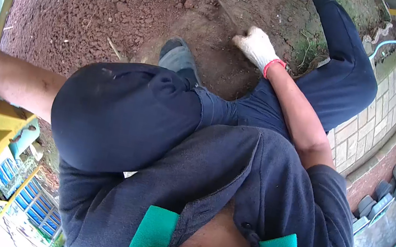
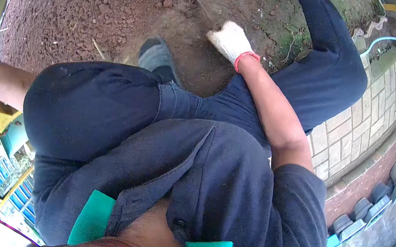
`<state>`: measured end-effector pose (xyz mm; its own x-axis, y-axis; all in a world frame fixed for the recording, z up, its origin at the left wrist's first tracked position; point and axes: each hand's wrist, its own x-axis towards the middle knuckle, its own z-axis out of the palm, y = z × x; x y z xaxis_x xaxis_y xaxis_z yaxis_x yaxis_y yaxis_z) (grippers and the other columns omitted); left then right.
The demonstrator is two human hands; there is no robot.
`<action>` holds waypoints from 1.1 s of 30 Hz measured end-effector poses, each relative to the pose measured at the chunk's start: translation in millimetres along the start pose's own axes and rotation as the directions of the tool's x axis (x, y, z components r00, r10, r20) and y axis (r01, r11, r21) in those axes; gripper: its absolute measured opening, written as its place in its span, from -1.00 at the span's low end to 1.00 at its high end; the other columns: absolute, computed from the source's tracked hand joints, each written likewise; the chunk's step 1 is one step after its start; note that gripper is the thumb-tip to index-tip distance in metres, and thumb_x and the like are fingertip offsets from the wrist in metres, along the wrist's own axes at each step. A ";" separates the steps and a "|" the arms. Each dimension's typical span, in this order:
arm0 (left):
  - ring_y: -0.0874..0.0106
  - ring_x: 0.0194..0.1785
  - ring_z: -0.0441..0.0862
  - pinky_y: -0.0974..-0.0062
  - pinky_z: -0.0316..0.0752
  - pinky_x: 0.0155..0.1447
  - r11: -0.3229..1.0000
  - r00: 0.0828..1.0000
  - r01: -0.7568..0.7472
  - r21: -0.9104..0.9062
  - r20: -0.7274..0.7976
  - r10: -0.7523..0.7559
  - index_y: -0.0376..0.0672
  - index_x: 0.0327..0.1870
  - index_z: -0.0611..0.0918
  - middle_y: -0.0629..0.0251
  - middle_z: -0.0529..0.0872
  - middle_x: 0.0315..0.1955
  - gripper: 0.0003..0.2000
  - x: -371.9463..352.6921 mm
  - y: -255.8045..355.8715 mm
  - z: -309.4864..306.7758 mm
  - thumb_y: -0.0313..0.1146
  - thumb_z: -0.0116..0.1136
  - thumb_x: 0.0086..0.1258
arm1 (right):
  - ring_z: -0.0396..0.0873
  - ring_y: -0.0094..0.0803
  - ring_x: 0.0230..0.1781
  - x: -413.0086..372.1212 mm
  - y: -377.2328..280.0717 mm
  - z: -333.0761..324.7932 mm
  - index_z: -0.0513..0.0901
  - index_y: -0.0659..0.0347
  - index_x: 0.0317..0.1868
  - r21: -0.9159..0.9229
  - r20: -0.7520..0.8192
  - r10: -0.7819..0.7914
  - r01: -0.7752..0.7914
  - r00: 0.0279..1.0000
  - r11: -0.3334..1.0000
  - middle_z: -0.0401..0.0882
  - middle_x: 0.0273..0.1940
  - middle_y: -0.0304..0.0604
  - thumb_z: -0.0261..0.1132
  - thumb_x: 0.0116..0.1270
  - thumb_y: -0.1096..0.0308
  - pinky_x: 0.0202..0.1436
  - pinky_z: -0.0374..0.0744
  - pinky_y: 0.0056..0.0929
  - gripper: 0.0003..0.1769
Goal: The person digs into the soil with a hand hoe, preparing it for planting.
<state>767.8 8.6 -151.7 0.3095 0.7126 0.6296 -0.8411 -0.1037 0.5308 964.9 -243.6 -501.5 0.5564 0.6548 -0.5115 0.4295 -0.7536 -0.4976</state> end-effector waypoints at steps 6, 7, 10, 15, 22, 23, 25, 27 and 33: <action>0.37 -0.13 0.61 0.43 0.53 0.00 0.998 1.000 0.005 0.057 0.014 -0.005 -0.18 -0.03 0.61 0.19 0.65 -0.15 -0.70 -9.2 12.0 3.0 -0.15 0.05 0.43 | 0.61 0.23 -0.05 -5.5 -29.7 -14.7 0.64 0.29 -0.13 0.216 -0.321 -0.229 0.307 0.919 0.927 0.62 -0.20 0.36 0.17 0.34 0.10 0.01 0.56 0.00 -0.62; 0.37 -0.13 0.62 0.43 0.53 0.00 0.998 1.000 0.008 0.069 0.015 -0.009 -0.18 -0.03 0.62 0.20 0.65 -0.15 -0.70 -8.5 12.7 1.6 -0.16 0.06 0.43 | 0.61 0.24 -0.05 -1.2 -24.4 -6.8 0.63 0.29 -0.10 0.232 -0.311 -0.207 0.285 0.928 0.930 0.63 -0.18 0.36 0.16 0.36 0.10 0.03 0.56 0.00 -0.61; 0.37 -0.12 0.63 0.44 0.54 0.02 0.993 1.000 0.031 0.111 -0.004 -0.030 -0.18 -0.05 0.63 0.20 0.67 -0.15 -0.72 -9.0 13.0 -7.7 -0.19 0.08 0.42 | 0.59 0.26 0.02 9.2 -7.9 20.6 0.59 0.37 -0.05 0.056 -0.217 -0.135 0.150 0.967 0.987 0.64 -0.08 0.34 0.12 0.39 0.02 0.12 0.55 0.03 -0.50; 0.37 -0.11 0.65 0.44 0.54 0.05 0.972 0.996 0.081 0.219 -0.057 -0.070 -0.18 -0.06 0.66 0.21 0.70 -0.15 -0.76 -6.9 -5.2 -28.6 -0.24 0.10 0.41 | 0.62 0.26 -0.16 9.3 -3.2 19.3 0.57 0.35 -0.08 -0.079 -0.137 -0.196 0.187 0.971 0.979 0.65 -0.18 0.26 0.19 0.33 0.07 -0.02 0.58 0.03 -0.55; 0.37 -0.10 0.68 0.44 0.55 0.09 0.926 0.982 0.185 0.328 -0.107 -0.158 -0.18 -0.09 0.69 0.22 0.73 -0.15 -0.80 5.0 -55.4 -67.5 -0.31 0.14 0.40 | 0.66 0.12 -0.12 -2.4 10.4 19.1 0.56 0.34 -0.14 -0.283 -0.014 -0.205 0.193 0.979 0.940 0.65 -0.16 0.26 0.18 0.30 0.14 -0.01 0.64 -0.04 -0.62; 0.37 -0.10 0.68 0.44 0.55 0.09 0.917 0.977 0.210 0.340 -0.113 -0.182 -0.18 -0.10 0.70 0.23 0.74 -0.15 -0.81 5.6 -66.5 -75.4 -0.32 0.15 0.39 | 0.67 0.11 -0.12 7.5 27.6 29.7 0.56 0.35 -0.15 -0.262 -0.092 -0.243 0.212 0.966 0.941 0.65 -0.19 0.27 0.17 0.31 0.15 0.01 0.64 -0.03 -0.63; 0.36 -0.10 0.69 0.45 0.55 0.11 0.873 0.959 0.282 0.399 -0.129 -0.251 -0.18 -0.10 0.71 0.23 0.75 -0.15 -0.82 3.6 -98.6 -94.5 -0.35 0.16 0.39 | 0.67 0.14 -0.15 10.2 21.7 9.8 0.55 0.33 -0.16 -0.196 -0.150 -0.106 0.076 0.983 0.978 0.65 -0.23 0.27 0.18 0.33 0.13 0.01 0.63 0.00 -0.63; 0.36 -0.09 0.70 0.45 0.55 0.12 0.775 0.924 0.376 0.509 -0.141 -0.356 -0.18 -0.11 0.72 0.23 0.76 -0.15 -0.83 -8.3 -143.8 -118.6 -0.37 0.17 0.39 | 0.66 0.17 -0.18 17.1 29.4 -1.5 0.53 0.31 -0.18 -0.146 -0.259 -0.111 0.075 0.959 0.986 0.66 -0.23 0.25 0.22 0.34 0.10 -0.02 0.62 0.02 -0.63; 0.45 -0.12 0.71 0.40 0.54 0.17 -0.090 0.340 0.483 0.871 -0.282 -0.897 -0.10 -0.09 0.78 0.23 0.76 -0.21 -0.79 -192.6 -269.6 -133.6 -0.33 0.32 0.28 | 0.62 0.17 -0.04 3.1 17.7 0.0 0.49 0.30 0.17 -0.015 -0.466 -0.201 0.219 0.862 0.976 0.60 -0.04 0.28 0.26 0.36 0.07 0.04 0.59 0.01 -0.47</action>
<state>875.6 -7.9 -491.9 0.7350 0.5308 -0.4219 0.6115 -0.2503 0.7506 974.3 -255.0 -511.9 0.7246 0.6890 -0.0147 0.5515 -0.5925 -0.5871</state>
